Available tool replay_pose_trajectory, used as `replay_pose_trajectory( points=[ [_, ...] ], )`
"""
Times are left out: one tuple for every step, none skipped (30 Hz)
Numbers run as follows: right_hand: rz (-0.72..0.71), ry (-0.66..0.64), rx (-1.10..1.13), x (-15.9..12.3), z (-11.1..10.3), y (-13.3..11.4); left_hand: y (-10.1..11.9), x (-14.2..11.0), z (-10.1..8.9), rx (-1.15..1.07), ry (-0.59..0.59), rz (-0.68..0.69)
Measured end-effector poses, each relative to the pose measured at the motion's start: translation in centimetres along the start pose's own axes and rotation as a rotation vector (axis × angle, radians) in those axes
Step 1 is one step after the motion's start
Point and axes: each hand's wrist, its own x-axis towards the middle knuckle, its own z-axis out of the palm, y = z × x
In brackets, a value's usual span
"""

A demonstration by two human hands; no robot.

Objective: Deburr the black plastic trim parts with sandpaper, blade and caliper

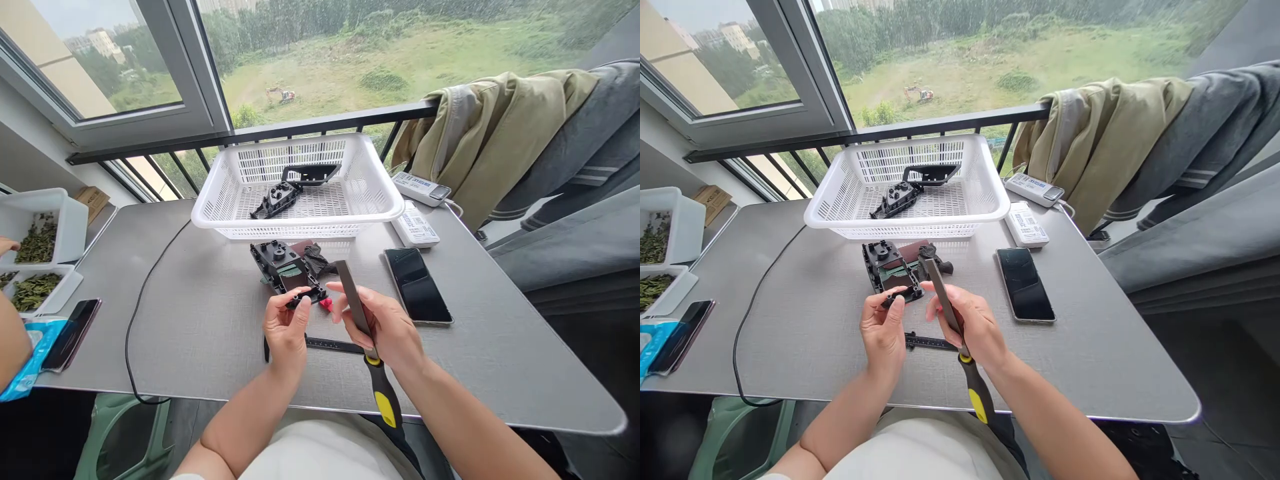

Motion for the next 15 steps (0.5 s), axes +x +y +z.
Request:
replay_pose_trajectory(
  points=[
    [0.046,-0.036,0.039,-0.1,0.0,0.1,-0.2,0.0,-0.2,0.021,0.008,0.005],
    [0.100,-0.084,0.072,-0.1,0.0,0.2,-0.4,-0.1,-0.4,0.036,0.015,0.007],
    [0.159,-0.132,0.096,-0.2,0.0,0.3,-0.5,-0.1,-0.6,0.045,0.022,0.013],
    [0.218,-0.177,0.115,-0.3,0.1,0.5,-0.6,-0.2,-0.8,0.051,0.027,0.021],
    [0.276,-0.214,0.131,-0.4,0.3,0.7,-0.7,-0.3,-0.9,0.056,0.032,0.030],
    [0.331,-0.243,0.144,-0.5,0.4,0.9,-0.7,-0.3,-1.0,0.060,0.037,0.037],
    [0.378,-0.266,0.155,-0.6,0.6,1.1,-0.8,-0.4,-1.0,0.064,0.042,0.039],
    [0.414,-0.279,0.164,-0.8,0.7,1.2,-0.9,-0.6,-1.0,0.067,0.051,0.040],
    [0.438,-0.281,0.171,-0.9,0.9,1.4,-0.9,-0.7,-1.1,0.070,0.059,0.036],
    [0.450,-0.277,0.180,-1.0,1.0,1.5,-1.0,-0.8,-1.1,0.075,0.066,0.031],
    [0.456,-0.269,0.188,-1.0,1.1,1.6,-1.1,-0.9,-1.1,0.084,0.071,0.025],
    [0.460,-0.263,0.194,-1.1,1.2,1.8,-1.1,-1.0,-1.2,0.097,0.069,0.017],
    [0.468,-0.262,0.198,-1.1,1.2,1.9,-1.2,-1.1,-1.2,0.113,0.064,0.007],
    [0.475,-0.265,0.200,-1.1,1.3,2.0,-1.3,-1.2,-1.3,0.130,0.057,-0.005],
    [0.481,-0.268,0.201,-1.1,1.3,2.1,-1.3,-1.2,-1.3,0.146,0.051,-0.020]
  ],
)
